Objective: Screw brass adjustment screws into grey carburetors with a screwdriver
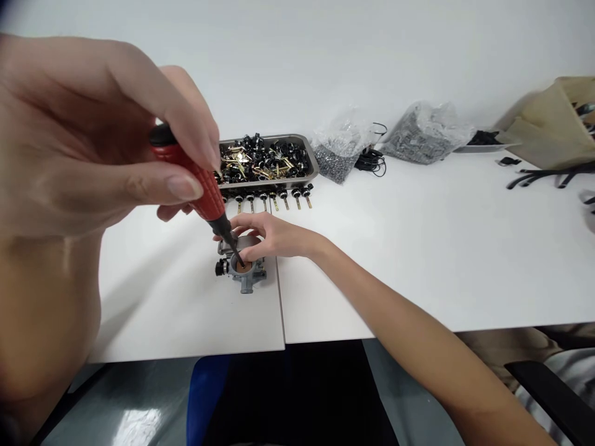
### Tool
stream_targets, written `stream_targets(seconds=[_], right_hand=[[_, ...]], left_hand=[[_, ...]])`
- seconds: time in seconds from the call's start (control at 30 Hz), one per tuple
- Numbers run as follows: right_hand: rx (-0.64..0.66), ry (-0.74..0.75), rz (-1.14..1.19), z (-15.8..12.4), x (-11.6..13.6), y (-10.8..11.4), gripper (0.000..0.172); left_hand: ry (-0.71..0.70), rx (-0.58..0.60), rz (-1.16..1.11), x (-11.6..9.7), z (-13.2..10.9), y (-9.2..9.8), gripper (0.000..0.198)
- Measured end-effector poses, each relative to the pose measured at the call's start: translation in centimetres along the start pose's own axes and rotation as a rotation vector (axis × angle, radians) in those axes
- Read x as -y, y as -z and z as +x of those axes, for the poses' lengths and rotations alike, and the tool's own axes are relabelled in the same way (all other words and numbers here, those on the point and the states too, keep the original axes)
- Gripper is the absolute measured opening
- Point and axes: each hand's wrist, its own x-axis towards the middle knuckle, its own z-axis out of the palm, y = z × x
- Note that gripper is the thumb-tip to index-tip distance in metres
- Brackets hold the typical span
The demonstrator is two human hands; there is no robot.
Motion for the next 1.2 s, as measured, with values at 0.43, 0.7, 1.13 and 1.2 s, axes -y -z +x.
stream_targets(seconds=[0.43, 0.7, 1.13, 1.2], right_hand=[[0.009, 0.020, -0.016, 0.02, -0.04, -0.02, 0.045], [0.019, -0.005, -0.040, 0.01, 0.44, 0.00, 0.046], [0.004, 0.006, -0.035, -0.04, 0.49, -0.14, 0.047], [0.004, 0.004, -0.023, -0.07, 0.47, -0.18, 0.046]], left_hand=[[0.054, -0.023, -0.117, -0.19, -0.20, -0.51, 0.048], [0.081, 0.018, -0.147, -0.14, -0.19, -0.22, 0.029], [0.097, 0.074, -0.134, -0.09, -0.14, 0.08, 0.020], [0.074, 0.088, -0.115, -0.22, -0.07, 0.18, 0.017]])
